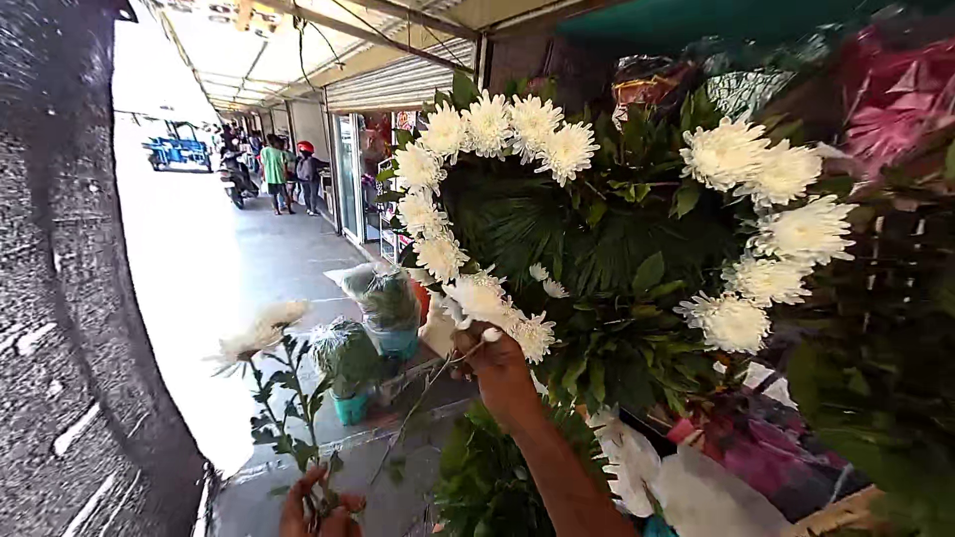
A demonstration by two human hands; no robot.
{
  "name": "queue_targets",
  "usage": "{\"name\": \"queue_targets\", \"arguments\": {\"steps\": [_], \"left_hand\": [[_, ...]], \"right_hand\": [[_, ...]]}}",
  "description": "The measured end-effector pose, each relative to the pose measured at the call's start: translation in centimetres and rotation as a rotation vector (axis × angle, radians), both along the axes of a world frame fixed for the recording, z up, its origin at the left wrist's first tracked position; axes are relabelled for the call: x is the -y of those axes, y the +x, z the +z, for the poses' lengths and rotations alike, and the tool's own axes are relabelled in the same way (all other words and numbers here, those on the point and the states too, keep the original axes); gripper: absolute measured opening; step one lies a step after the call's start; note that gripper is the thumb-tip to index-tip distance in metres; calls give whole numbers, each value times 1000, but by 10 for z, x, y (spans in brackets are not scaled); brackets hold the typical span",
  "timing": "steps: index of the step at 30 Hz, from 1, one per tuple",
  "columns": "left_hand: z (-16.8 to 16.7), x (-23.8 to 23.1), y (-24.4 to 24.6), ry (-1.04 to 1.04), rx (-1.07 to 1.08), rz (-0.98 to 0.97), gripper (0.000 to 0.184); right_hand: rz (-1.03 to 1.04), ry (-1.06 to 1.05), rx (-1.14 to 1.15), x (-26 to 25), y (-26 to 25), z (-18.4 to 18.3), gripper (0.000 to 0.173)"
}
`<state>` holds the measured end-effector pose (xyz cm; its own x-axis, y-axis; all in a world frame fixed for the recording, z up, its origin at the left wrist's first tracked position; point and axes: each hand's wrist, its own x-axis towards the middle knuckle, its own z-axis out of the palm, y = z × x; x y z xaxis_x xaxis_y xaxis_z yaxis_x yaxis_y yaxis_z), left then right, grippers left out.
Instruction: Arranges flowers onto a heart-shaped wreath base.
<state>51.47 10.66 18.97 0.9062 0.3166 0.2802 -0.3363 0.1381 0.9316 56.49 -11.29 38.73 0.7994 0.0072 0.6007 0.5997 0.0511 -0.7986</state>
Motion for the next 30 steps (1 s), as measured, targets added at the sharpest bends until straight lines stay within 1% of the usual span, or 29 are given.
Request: {"name": "queue_targets", "arguments": {"steps": [2,4,5,7,9,10,11,13,15,17,19,23,25,26,28,29,30], "left_hand": [[0,-15,14,-16,-106,105,62],[1,-25,29,30,-148,126,63],[4,-25,35,50,-140,117,59],[19,-9,38,100,-78,79,45],[41,14,37,157,7,-18,31],[53,24,36,175,53,-76,29],[65,34,35,196,107,-132,32],[87,50,31,210,217,-226,45],[101,60,29,165,319,-299,59],[108,63,32,125,387,-326,65],[107,65,33,110,389,-304,65],[95,69,23,80,295,-265,61],[88,67,17,104,233,-261,58],[84,63,15,119,217,-259,57],[74,52,10,154,213,-239,63],[71,47,10,173,222,-215,68],[71,42,12,187,253,-201,70]], "right_hand": [[-64,190,150,12,-16,6,16],[-67,273,218,27,-25,17,16],[-40,300,214,29,-27,20,15],[67,354,158,23,-24,16,12],[189,423,69,8,-19,4,11],[228,446,23,0,-18,-3,11],[251,457,-19,-8,-18,-10,10],[266,422,-85,-20,-19,-22,11],[247,321,-139,-25,-20,-31,13],[247,236,-184,-24,-20,-34,14],[259,173,-220,-21,-20,-34,14],[267,72,-295,-15,-21,-30,16],[206,104,-310,-13,-20,-26,16],[144,157,-284,-9,-17,-23,17],[6,249,-177,7,-4,-13,19],[-17,228,-122,14,1,-7,18],[4,160,-87,16,0,-5,17]]}}
